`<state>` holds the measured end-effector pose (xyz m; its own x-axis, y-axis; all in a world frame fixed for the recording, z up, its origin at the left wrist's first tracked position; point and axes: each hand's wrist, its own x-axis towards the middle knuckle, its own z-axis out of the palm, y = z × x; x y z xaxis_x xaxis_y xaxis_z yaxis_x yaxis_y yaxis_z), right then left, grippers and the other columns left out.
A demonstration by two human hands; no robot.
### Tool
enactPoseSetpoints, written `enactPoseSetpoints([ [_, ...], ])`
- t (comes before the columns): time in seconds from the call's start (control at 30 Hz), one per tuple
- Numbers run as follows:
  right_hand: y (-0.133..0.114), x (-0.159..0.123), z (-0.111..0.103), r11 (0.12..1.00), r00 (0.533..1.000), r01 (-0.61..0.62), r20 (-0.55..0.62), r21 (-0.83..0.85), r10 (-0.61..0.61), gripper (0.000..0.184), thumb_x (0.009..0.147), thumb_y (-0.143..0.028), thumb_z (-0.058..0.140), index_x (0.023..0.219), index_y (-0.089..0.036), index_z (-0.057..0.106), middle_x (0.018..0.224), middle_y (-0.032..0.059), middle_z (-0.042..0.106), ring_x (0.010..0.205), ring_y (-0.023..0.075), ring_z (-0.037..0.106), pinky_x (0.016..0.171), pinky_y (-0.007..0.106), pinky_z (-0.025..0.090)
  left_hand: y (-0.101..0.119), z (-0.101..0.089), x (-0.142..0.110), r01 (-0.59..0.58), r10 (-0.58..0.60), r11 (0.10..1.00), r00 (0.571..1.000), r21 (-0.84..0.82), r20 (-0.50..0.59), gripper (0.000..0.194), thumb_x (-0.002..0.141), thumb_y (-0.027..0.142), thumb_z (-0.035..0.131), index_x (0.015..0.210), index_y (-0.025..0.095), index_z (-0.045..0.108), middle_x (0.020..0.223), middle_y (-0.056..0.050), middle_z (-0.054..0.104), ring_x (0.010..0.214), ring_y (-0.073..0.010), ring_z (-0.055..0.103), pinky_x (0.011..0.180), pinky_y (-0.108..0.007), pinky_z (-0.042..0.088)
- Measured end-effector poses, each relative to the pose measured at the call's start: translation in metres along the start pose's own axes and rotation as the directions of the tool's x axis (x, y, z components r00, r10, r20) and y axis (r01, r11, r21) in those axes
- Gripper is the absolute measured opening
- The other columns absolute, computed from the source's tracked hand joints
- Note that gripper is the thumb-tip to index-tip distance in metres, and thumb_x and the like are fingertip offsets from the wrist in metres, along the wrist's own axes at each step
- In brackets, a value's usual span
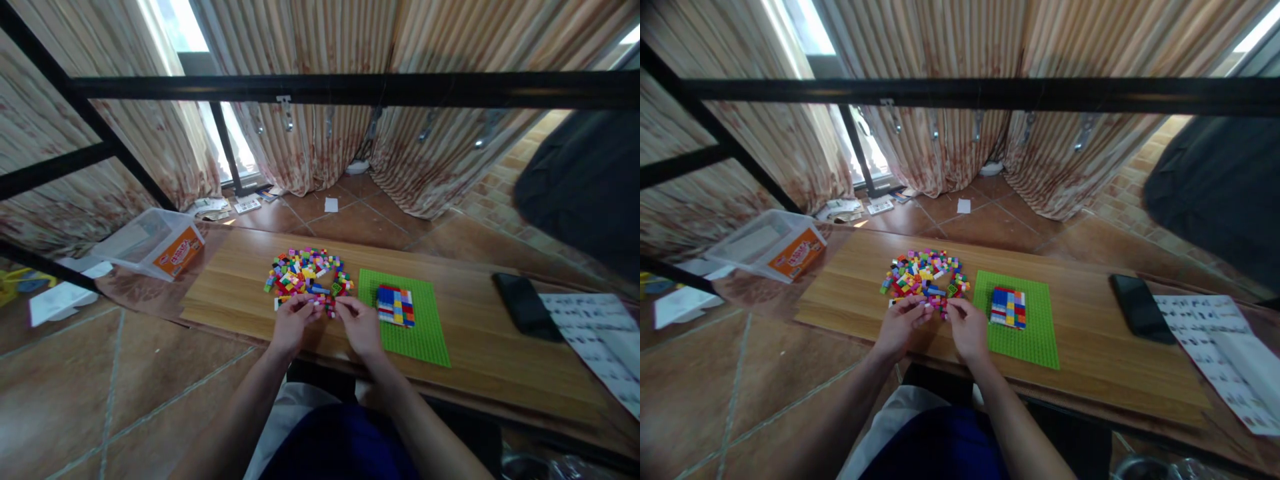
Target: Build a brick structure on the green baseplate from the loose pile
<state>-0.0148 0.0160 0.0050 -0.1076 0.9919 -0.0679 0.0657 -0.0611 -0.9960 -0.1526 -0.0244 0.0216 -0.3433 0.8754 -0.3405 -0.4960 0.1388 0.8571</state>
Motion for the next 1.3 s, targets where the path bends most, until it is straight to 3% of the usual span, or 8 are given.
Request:
enactPoseSetpoints([
  [0.13,-0.013,0.021,0.011,0.873,0.957,0.289,0.140,-0.393,-0.253,0.020,0.085,-0.025,0.055,0.090,-0.021,0.074,0.092,0.0063,0.074,0.084,0.0203,0.066,0.081,0.034,0.050,-0.003,-0.001,0.002,0.016,-0.015,0.999,1.000,0.040,-0.021,0.033,0.060,0.030,0.082,0.086,0.015,0.067,0.077,-0.003,0.070,0.071,-0.0122,0.066,0.073,-0.028,0.054],
  [0.33,-0.018,0.038,0.020,0.731,0.916,0.402,0.253,-0.552,-0.312,0.023,0.085,-0.018,0.053,0.097,-0.020,0.073,0.095,0.0075,0.071,0.086,0.0204,0.064,0.081,0.033,0.048,-0.008,-0.006,0.004,0.004,-0.004,1.000,0.999,-0.006,-0.042,0.034,0.055,0.030,0.084,0.083,0.014,0.070,0.076,-0.003,0.071,0.070,-0.0127,0.065,0.074,-0.028,0.052],
  [0.53,-0.016,0.013,0.016,0.844,0.936,0.338,0.242,-0.415,-0.256,0.023,0.088,-0.029,0.054,0.099,-0.021,0.072,0.096,0.0074,0.071,0.086,0.0204,0.065,0.082,0.034,0.050,-0.013,-0.007,-0.002,-0.035,0.034,0.999,0.999,-0.025,-0.020,0.028,0.060,0.030,0.081,0.081,0.016,0.071,0.075,-0.001,0.071,0.071,-0.0127,0.064,0.076,-0.028,0.051],
  [0.67,-0.013,-0.006,0.014,0.956,0.968,0.158,0.228,-0.248,-0.101,0.022,0.085,-0.037,0.059,0.089,-0.020,0.073,0.088,0.0058,0.073,0.082,0.0210,0.066,0.078,0.034,0.051,-0.015,0.000,-0.012,-0.052,0.052,0.999,0.999,-0.009,0.000,0.024,0.063,0.031,0.080,0.081,0.017,0.071,0.078,-0.001,0.071,0.072,-0.0137,0.064,0.076,-0.029,0.052],
  [0.8,-0.007,-0.012,0.012,0.996,0.983,-0.063,0.170,-0.060,0.072,0.029,0.078,-0.045,0.063,0.078,-0.017,0.070,0.066,0.0035,0.069,0.060,0.0187,0.062,0.057,0.029,0.049,-0.022,0.008,-0.020,-0.047,0.047,0.999,0.999,-0.016,0.007,0.021,0.065,0.030,0.078,0.080,0.017,0.070,0.075,-0.002,0.070,0.067,-0.0134,0.063,0.070,-0.028,0.053],
  [1.07,-0.007,-0.013,0.014,0.997,0.989,0.016,-0.145,-0.069,-0.026,0.033,0.078,-0.047,0.062,0.080,-0.015,0.070,0.061,0.0018,0.065,0.055,0.0161,0.058,0.055,0.028,0.048,-0.031,0.023,-0.015,-0.099,0.090,0.992,0.991,-0.078,-0.101,0.015,0.067,0.025,0.073,0.076,0.015,0.067,0.069,-0.001,0.068,0.061,-0.0120,0.062,0.065,-0.027,0.054],
  [1.2,-0.010,0.003,0.009,0.980,0.991,0.103,-0.066,-0.168,-0.115,0.026,0.078,-0.041,0.062,0.083,-0.017,0.071,0.072,0.0036,0.071,0.065,0.0187,0.064,0.062,0.030,0.050,-0.027,0.016,-0.001,-0.128,0.135,0.986,0.989,0.104,-0.060,0.013,0.070,0.022,0.069,0.081,0.015,0.069,0.074,-0.003,0.070,0.065,-0.0145,0.064,0.065,-0.028,0.054],
  [1.3,-0.009,0.018,0.010,0.920,0.975,0.216,0.023,-0.326,-0.221,0.021,0.080,-0.034,0.058,0.085,-0.019,0.072,0.084,0.0056,0.073,0.077,0.0209,0.066,0.072,0.033,0.051,-0.019,0.006,0.014,-0.229,0.277,0.894,0.958,0.385,-0.072,0.013,0.076,0.019,0.062,0.086,0.016,0.069,0.079,-0.004,0.070,0.071,-0.0157,0.065,0.069,-0.030,0.054],
])
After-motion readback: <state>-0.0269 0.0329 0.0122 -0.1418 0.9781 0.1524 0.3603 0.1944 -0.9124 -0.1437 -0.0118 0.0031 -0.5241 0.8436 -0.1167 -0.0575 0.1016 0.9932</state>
